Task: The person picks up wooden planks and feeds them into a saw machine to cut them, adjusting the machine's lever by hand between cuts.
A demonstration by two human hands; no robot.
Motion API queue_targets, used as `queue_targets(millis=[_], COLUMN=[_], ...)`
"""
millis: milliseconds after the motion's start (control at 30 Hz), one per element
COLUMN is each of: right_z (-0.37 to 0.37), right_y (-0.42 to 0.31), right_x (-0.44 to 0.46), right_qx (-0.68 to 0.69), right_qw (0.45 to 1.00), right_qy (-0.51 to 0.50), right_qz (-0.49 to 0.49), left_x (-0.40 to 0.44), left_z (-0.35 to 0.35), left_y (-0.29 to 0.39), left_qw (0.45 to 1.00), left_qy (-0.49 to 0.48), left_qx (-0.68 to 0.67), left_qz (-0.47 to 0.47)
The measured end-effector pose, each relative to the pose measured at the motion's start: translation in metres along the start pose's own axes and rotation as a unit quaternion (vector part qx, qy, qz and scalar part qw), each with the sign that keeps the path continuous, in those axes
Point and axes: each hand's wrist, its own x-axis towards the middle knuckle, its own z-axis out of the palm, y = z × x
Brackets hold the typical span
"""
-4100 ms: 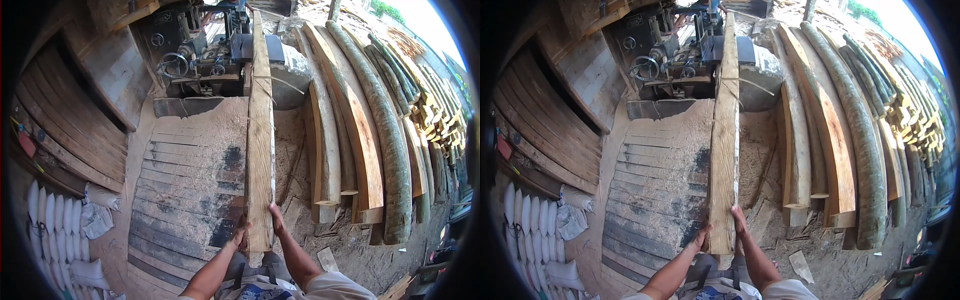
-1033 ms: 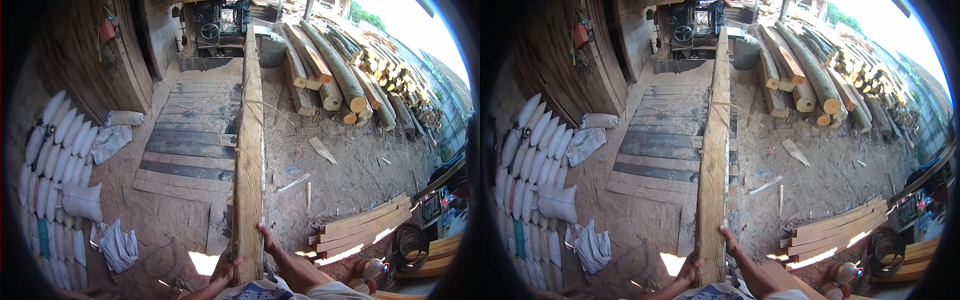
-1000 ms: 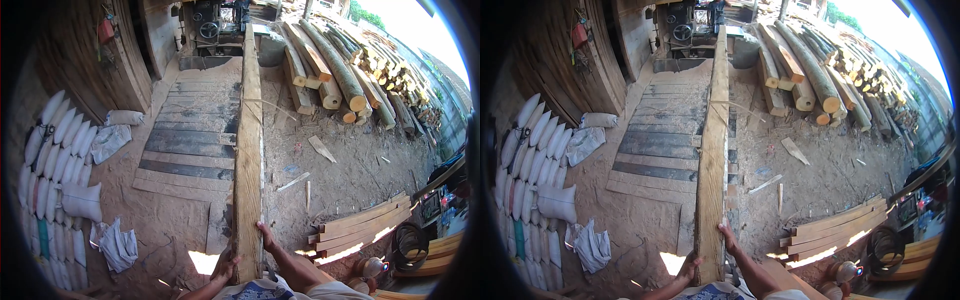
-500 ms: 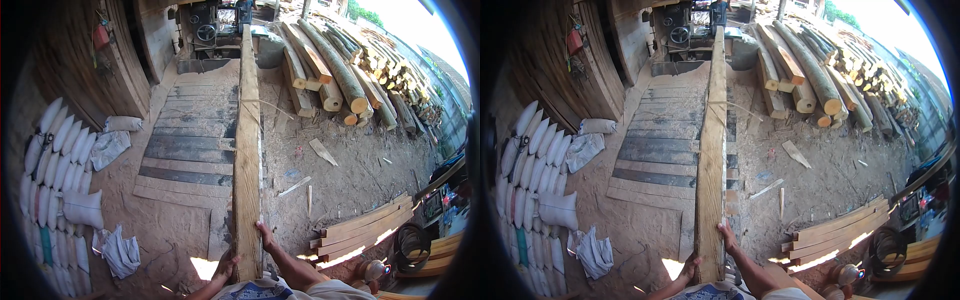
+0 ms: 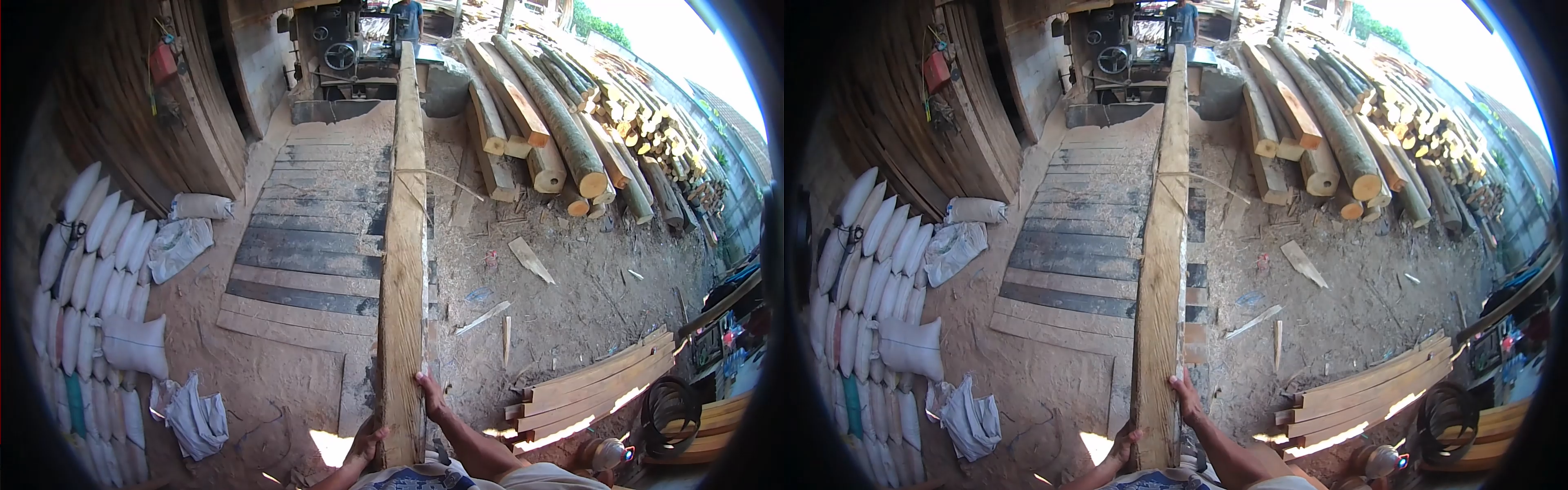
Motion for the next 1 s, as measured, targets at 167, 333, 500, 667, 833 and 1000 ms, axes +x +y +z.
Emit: queue_targets(millis=[167, 333, 500, 667, 833, 1000], right_z=[0.005, 0.008, 0.013, 0.026, 0.04, 0.051], right_y=[-0.007, -0.016, -0.036, -0.071, -0.101, -0.143], right_x=[0.014, 0.047, 0.084, 0.12, 0.165, 0.199], right_qx=[-0.004, 0.015, 0.026, 0.026, -0.01, -0.033], right_qw=[1.0, 1.0, 0.999, 1.0, 1.0, 0.998], right_qy=[0.013, 0.005, 0.01, -0.006, 0.013, 0.017], right_qz=[0.008, 0.014, 0.032, 0.014, -0.023, -0.046], left_x=[0.008, 0.045, 0.071, 0.099, 0.146, 0.193], left_z=[0.005, -0.016, -0.006, -0.011, -0.022, -0.029], left_y=[0.03, 0.017, 0.067, 0.105, 0.13, 0.148], left_qw=[0.999, 1.0, 0.998, 0.998, 0.998, 0.998], left_qy=[0.009, 0.009, 0.018, 0.024, 0.031, 0.019], left_qx=[0.005, -0.022, -0.05, -0.056, -0.043, -0.042], left_qz=[0.036, 0.018, 0.017, 0.005, 0.021, 0.039])
